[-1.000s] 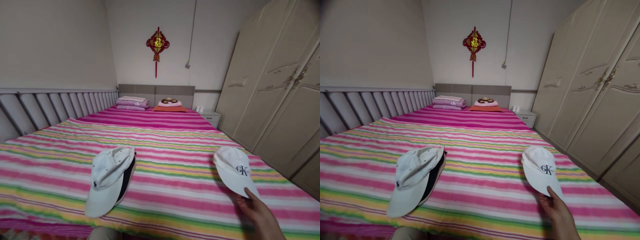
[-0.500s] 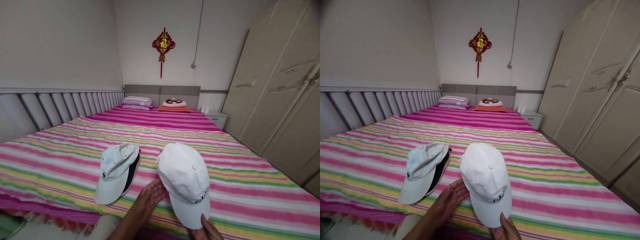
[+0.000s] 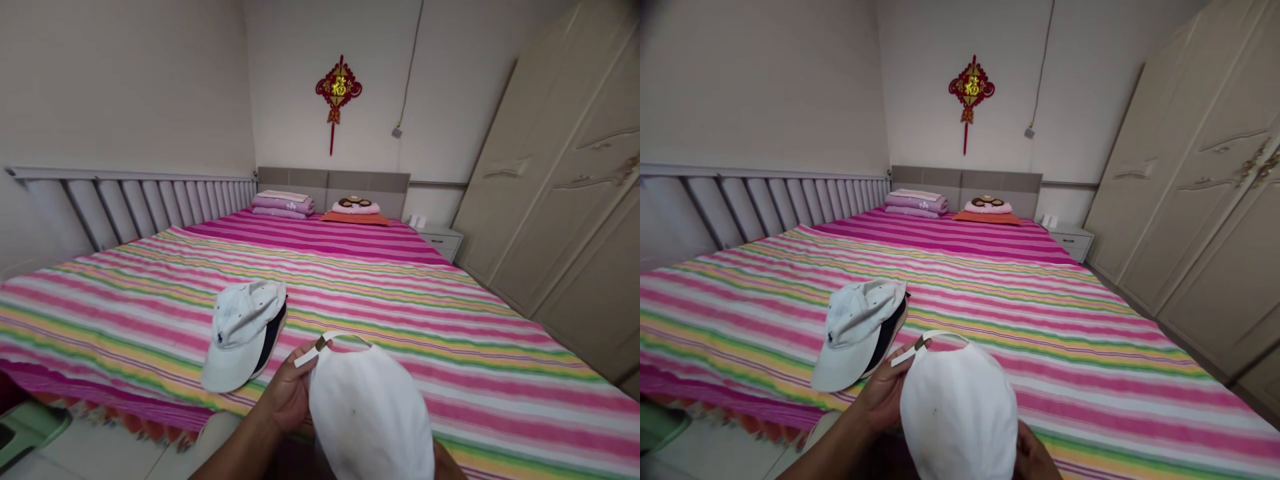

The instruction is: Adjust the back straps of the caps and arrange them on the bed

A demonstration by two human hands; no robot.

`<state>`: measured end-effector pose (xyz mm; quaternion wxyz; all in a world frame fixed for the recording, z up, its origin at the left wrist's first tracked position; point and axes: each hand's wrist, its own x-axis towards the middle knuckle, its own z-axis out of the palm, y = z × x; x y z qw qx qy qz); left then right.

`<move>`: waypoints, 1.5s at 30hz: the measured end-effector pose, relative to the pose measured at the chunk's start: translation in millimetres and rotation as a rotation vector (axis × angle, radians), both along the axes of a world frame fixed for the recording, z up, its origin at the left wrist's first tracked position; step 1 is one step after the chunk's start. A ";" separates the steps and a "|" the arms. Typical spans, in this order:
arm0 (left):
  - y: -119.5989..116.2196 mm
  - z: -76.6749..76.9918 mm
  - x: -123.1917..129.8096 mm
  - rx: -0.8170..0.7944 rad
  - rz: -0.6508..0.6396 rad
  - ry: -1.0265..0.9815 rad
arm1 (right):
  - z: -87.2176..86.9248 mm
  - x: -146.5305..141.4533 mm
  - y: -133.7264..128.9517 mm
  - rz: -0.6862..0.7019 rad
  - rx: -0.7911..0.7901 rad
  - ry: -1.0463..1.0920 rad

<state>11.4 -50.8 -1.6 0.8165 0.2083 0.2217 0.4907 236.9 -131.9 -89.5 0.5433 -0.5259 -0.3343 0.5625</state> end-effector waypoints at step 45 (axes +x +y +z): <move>-11.4 6.1 0.0 -0.134 -0.130 0.037 | 71.3 -36.9 28.7 0.380 0.087 0.442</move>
